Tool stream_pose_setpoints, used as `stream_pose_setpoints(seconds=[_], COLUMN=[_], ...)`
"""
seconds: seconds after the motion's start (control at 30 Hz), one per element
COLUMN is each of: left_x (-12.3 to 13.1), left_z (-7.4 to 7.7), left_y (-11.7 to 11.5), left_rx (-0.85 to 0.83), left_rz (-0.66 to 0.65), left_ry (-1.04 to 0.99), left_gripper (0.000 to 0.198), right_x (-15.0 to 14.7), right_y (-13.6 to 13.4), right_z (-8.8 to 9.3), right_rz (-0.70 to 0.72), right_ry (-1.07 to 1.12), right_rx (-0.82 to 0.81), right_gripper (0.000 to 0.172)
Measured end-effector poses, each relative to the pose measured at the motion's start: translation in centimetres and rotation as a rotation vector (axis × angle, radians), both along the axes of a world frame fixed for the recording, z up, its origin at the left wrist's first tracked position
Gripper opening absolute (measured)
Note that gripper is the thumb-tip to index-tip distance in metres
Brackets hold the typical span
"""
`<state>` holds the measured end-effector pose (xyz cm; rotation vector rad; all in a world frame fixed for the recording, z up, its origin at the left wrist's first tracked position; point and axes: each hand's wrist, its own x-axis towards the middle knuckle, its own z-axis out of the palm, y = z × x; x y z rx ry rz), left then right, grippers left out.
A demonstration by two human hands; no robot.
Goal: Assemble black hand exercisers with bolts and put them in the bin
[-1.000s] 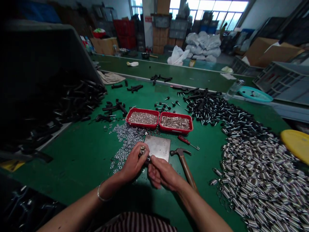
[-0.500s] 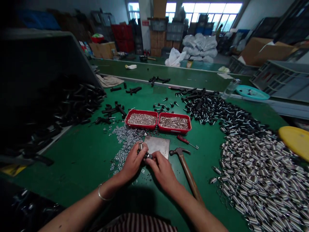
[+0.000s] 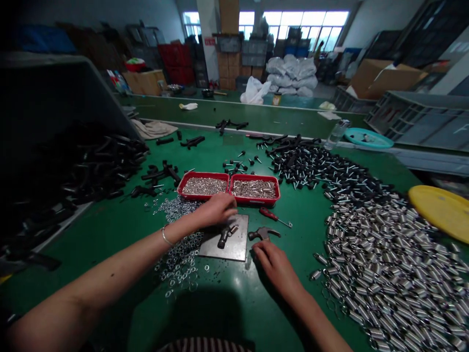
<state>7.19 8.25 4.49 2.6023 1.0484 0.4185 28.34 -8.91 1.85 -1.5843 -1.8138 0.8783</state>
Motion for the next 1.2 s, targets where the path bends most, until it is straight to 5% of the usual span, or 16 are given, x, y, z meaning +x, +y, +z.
stream_pose_setpoints(seconds=[0.1,0.17,0.3,0.43,0.67,0.87,1.03,1.2], left_x=[0.1,-0.3,-2.2,-3.6,-4.3,-0.5,5.5,6.3], left_z=[0.0,-0.9,-2.8,-3.7,-3.8,-0.3,1.1,0.6], left_y=[1.4,1.9,2.2,2.4,1.1,2.3,5.1,5.6], left_rx=[0.195,0.228,0.168,0.108,0.135,0.237,0.130,0.111], left_rz=[0.281,0.353,0.275,0.199,0.179,0.074,-0.077,-0.042], left_ry=[-0.018,0.013,-0.036,-0.112,-0.108,-0.003,0.359,0.389], left_gripper=[0.013,0.017,0.020,0.023,0.026,0.023,0.020,0.020], right_x=[0.3,-0.2,-1.4,-2.0,-2.7,-1.8,0.5,2.8], right_y=[3.1,6.8,13.7,15.8,13.4,10.9,4.4,-4.3], right_z=[0.7,0.9,0.0,-1.6,-2.1,-1.1,-0.5,-1.8], right_rz=[-0.041,-0.059,-0.073,-0.079,-0.121,-0.137,-0.076,-0.114], right_ry=[-0.081,-0.198,-0.407,-0.414,-0.352,-0.252,-0.263,-0.434], right_rx=[0.222,0.394,0.479,0.477,0.479,0.560,0.421,0.169], right_gripper=[0.022,0.019,0.020,0.016,0.018,0.025,0.021,0.035])
